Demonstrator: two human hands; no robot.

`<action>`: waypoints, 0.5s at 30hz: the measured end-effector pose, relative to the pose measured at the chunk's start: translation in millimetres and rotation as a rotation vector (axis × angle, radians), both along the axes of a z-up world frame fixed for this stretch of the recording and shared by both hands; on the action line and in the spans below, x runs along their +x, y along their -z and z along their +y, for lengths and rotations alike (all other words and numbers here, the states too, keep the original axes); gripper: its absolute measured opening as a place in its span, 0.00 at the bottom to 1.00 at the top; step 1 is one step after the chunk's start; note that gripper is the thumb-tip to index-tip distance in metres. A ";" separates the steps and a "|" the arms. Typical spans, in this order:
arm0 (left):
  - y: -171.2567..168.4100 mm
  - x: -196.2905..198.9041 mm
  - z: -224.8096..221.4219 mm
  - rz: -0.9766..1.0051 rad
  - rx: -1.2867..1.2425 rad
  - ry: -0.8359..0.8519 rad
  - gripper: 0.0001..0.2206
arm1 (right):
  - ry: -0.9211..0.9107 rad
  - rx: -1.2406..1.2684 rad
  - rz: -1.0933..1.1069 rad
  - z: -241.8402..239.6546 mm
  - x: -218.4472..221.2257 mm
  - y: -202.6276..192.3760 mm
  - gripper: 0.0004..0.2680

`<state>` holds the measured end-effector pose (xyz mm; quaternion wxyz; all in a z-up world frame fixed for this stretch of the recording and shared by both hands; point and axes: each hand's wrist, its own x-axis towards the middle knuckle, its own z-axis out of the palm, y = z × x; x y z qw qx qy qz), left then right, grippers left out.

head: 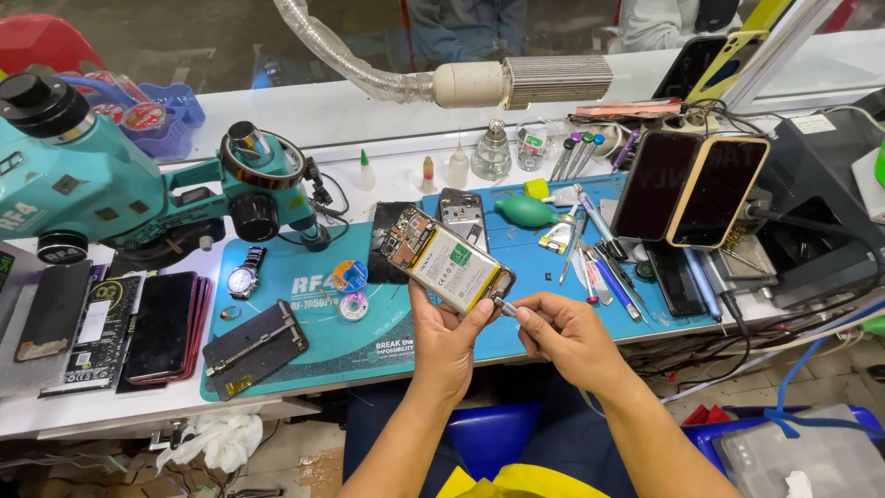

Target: A technician is repairing a mobile phone, carefully connecting internal ribbon cables and assembling components at a workbench.

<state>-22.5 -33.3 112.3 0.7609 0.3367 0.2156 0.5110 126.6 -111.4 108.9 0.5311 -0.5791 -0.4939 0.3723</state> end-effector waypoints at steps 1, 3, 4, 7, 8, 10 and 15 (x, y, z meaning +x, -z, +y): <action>0.3 -0.2 -0.1 0.001 -0.001 0.001 0.47 | 0.001 -0.001 0.001 0.0 -0.2 -0.6 0.10; 0.8 -0.6 -0.3 0.019 0.024 0.005 0.47 | -0.001 -0.012 0.002 0.0 -0.6 -1.7 0.10; 0.5 -1.4 -0.4 0.021 0.023 0.007 0.47 | 0.000 -0.014 0.004 0.2 -0.1 -0.5 0.10; -0.5 -2.7 0.1 0.067 0.069 0.014 0.46 | 0.002 -0.023 -0.009 -0.1 1.9 1.4 0.09; -0.7 -3.5 0.4 0.099 0.095 0.020 0.46 | 0.004 -0.026 -0.007 -0.7 2.0 1.1 0.09; 0.4 -4.3 1.4 0.133 0.120 0.029 0.47 | 0.008 -0.031 -0.001 -1.5 1.0 -0.1 0.09; 8.8 -2.3 1.9 0.216 0.195 0.039 0.45 | 0.062 -0.045 0.040 -0.7 -3.2 2.8 0.08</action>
